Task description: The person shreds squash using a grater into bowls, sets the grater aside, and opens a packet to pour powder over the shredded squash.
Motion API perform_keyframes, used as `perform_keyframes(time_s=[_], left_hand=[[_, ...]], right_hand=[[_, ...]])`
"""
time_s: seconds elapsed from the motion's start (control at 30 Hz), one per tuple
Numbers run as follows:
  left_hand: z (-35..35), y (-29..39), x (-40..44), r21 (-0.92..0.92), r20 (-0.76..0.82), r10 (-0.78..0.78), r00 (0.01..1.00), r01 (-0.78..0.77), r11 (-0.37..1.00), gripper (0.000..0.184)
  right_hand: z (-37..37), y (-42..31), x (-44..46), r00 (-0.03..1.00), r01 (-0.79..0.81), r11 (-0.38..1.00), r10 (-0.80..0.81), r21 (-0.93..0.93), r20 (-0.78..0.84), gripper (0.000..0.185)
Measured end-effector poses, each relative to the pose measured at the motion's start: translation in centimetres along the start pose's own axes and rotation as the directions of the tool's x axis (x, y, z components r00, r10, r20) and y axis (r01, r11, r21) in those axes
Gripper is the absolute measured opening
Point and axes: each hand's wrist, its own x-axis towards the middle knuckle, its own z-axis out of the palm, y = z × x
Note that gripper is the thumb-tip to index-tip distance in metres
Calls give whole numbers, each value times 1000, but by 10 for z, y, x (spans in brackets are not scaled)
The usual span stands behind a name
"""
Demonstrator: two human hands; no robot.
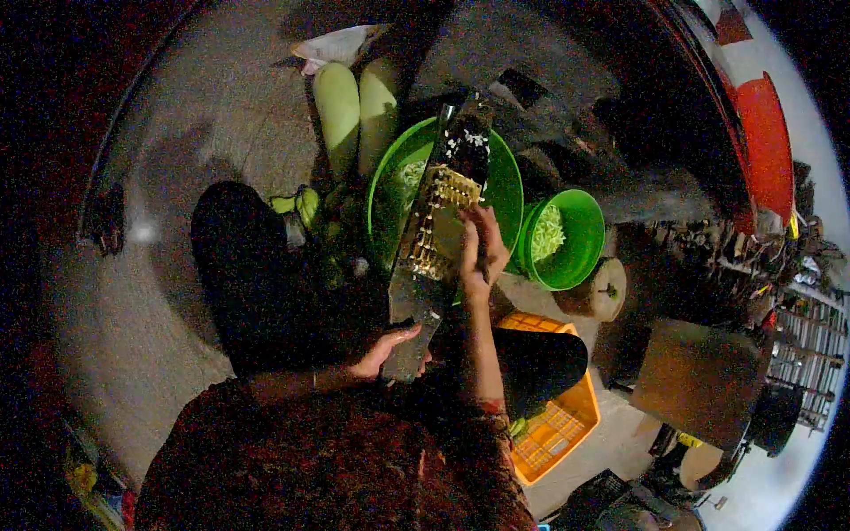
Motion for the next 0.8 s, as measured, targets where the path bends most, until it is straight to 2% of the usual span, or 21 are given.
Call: perform_keyframes(time_s=[0.07,0.1,0.13,0.2,0.23,0.3,0.4,0.43,0.47,0.5,0.53,0.57,0.6,0.63,0.67,0.7,0.73,0.8], left_hand=[[-9,-10,9,178,-125,76,989,-53,983,41],[-7,-10,8,195,-131,96,987,-69,978,41],[1,-5,4,212,-138,115,984,-84,974,42],[18,5,-7,95,-55,105,993,-100,990,43],[17,4,-8,68,-89,34,995,-28,997,44],[16,4,-5,4,-153,-102,983,104,995,45],[23,8,-10,-73,-152,-118,981,108,992,36],[26,8,-13,-96,-179,-18,984,0,995,34],[27,10,-11,-9,-245,41,969,-45,999,35],[28,12,-9,87,-303,108,947,-85,993,35],[30,13,-11,185,-347,176,921,-116,976,36],[26,11,-15,268,-145,316,937,-271,925,37],[22,9,-19,285,65,438,897,-437,853,39],[18,11,-13,152,-34,191,981,-184,971,38],[15,13,-10,-7,-92,-85,992,84,996,38],[23,17,-17,149,-28,177,984,-171,974,37],[35,19,-30,274,70,409,910,-412,869,36],[34,15,-27,252,110,454,884,-467,848,35]], right_hand=[[9,-10,10,999,11,977,-19,-213,-34,32],[14,-15,15,998,-60,987,57,-150,-22,34],[13,-23,14,999,46,989,-49,-141,-18,36],[10,-35,11,967,250,960,-253,-125,-5,40],[5,-35,-2,978,207,974,-208,-96,5,46],[-4,-47,-42,966,258,951,-253,-169,54,39],[6,-33,-37,958,285,935,-277,-210,67,44],[13,-23,-19,956,295,933,-287,-206,67,47],[14,-14,13,945,328,923,-319,-202,77,45],[18,-9,38,956,282,949,-267,-142,118,45],[23,12,64,958,277,939,-255,-205,129,41],[32,31,88,960,277,930,-254,-241,120,40],[37,34,109,989,80,971,-50,-224,138,42],[43,31,129,976,-114,972,149,-208,161,45],[43,29,132,973,-119,970,156,-211,168,47],[43,24,136,971,-123,969,163,-215,176,50],[36,11,121,985,56,970,-16,-237,170,52],[17,-20,70,980,184,955,-160,-233,119,50]])
